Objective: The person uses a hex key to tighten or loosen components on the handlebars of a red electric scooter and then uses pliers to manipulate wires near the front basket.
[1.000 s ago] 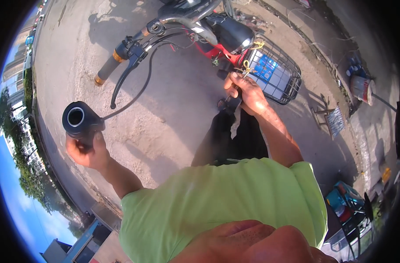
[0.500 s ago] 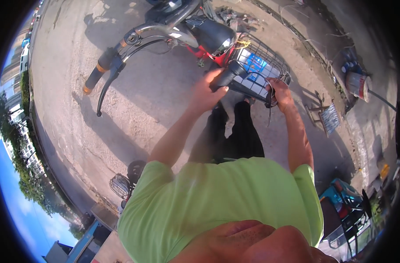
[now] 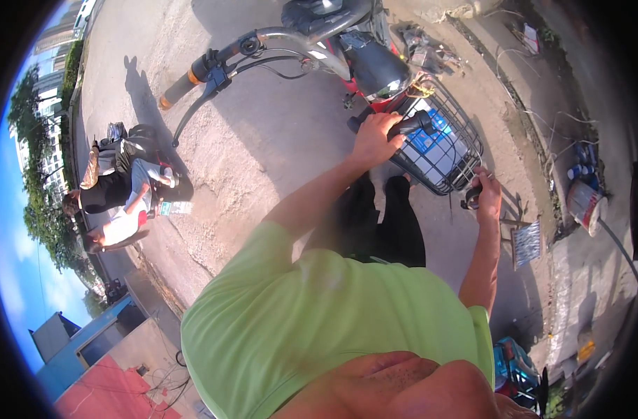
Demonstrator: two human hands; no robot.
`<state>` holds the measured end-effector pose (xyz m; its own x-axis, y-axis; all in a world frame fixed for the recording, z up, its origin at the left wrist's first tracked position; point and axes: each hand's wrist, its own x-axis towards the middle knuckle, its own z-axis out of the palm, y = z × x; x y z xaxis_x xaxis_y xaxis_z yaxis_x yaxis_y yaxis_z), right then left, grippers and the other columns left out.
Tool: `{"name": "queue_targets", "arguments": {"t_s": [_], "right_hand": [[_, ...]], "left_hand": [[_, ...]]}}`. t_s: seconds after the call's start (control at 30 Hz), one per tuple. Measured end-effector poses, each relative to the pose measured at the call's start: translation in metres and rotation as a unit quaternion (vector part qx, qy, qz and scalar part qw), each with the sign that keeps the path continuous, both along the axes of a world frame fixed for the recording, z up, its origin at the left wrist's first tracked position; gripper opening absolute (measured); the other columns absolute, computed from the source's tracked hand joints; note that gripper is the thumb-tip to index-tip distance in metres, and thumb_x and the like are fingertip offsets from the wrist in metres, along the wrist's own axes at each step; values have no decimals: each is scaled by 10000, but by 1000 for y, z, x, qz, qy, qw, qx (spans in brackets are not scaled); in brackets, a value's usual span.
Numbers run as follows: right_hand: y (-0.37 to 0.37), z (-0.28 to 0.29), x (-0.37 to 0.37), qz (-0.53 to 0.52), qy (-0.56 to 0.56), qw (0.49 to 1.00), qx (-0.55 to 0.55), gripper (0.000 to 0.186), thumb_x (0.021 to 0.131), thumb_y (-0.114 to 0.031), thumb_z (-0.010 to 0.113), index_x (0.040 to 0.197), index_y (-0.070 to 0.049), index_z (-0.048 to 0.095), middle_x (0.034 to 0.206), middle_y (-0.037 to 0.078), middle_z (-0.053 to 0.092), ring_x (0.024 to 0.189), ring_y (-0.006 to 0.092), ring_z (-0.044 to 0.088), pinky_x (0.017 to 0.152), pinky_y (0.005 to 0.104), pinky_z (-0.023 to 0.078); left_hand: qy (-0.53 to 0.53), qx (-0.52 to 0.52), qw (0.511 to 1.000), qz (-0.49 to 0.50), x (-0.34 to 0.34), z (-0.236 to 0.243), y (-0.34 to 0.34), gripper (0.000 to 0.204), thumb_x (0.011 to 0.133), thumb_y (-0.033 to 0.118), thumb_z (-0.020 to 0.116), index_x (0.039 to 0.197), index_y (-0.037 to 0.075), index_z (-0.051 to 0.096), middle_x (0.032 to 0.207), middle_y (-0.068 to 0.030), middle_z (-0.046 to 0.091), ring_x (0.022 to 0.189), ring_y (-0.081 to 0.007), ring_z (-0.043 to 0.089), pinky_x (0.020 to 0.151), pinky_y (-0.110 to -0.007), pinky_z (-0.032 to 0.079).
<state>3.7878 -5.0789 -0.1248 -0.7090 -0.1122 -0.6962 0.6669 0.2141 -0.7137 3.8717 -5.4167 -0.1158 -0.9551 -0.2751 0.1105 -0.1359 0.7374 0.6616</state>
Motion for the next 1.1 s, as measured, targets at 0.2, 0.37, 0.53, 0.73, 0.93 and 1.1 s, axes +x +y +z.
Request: {"name": "queue_targets", "arguments": {"t_s": [0.2, 0.37, 0.53, 0.73, 0.93, 1.1], "right_hand": [[-4, 12, 4, -17, -2, 999, -31, 245, 1010, -214, 524, 1131, -105, 706, 780, -53, 536, 679, 55, 474, 517, 224, 329], [-26, 26, 10, -35, 48, 994, -89, 238, 1004, -181, 536, 1125, -55, 697, 781, -33, 530, 713, 65, 481, 581, 215, 362], [-70, 65, 23, -14, 68, 985, -156, 221, 1000, -107, 536, 1112, 25, 674, 786, 7, 555, 746, 83, 497, 684, 206, 391], [-114, 91, 44, 5, 47, 985, -168, 199, 1004, -81, 525, 1091, 26, 669, 770, 9, 541, 749, 89, 493, 707, 212, 389], [-163, 106, 60, 49, 72, 975, -205, 203, 1012, -88, 522, 1097, 22, 671, 765, 4, 532, 745, 96, 481, 728, 229, 380], [-202, 134, 69, 98, 89, 974, -182, 223, 1024, -137, 516, 1083, 9, 675, 759, -2, 536, 742, 93, 478, 730, 236, 381]], "left_hand": [[124, 316, 910, 239, 21, 67, -67, 206, 948, 75, 701, 1146, 19, 687, 1021, -38, 714, 907, -91, 647, 832, -251, 525], [170, 316, 893, 272, -2, 117, -110, 203, 920, 37, 723, 1114, 10, 670, 997, -44, 715, 902, -92, 655, 817, -249, 524], [176, 331, 888, 267, -1, 112, -131, 161, 930, 34, 711, 1076, 2, 651, 959, -69, 711, 848, -117, 676, 793, -248, 531], [142, 354, 904, 192, 6, 106, -146, 132, 929, 46, 721, 1047, 7, 676, 957, -65, 721, 873, -126, 691, 791, -256, 535], [201, 113, 962, 148, 14, 95, -146, 134, 931, 44, 712, 1060, 12, 693, 922, -67, 730, 853, -130, 689, 798, -277, 528], [244, 91, 957, 127, 12, 94, -150, 130, 939, 39, 704, 1065, 7, 695, 910, -68, 724, 839, -135, 670, 793, -272, 519]]}}
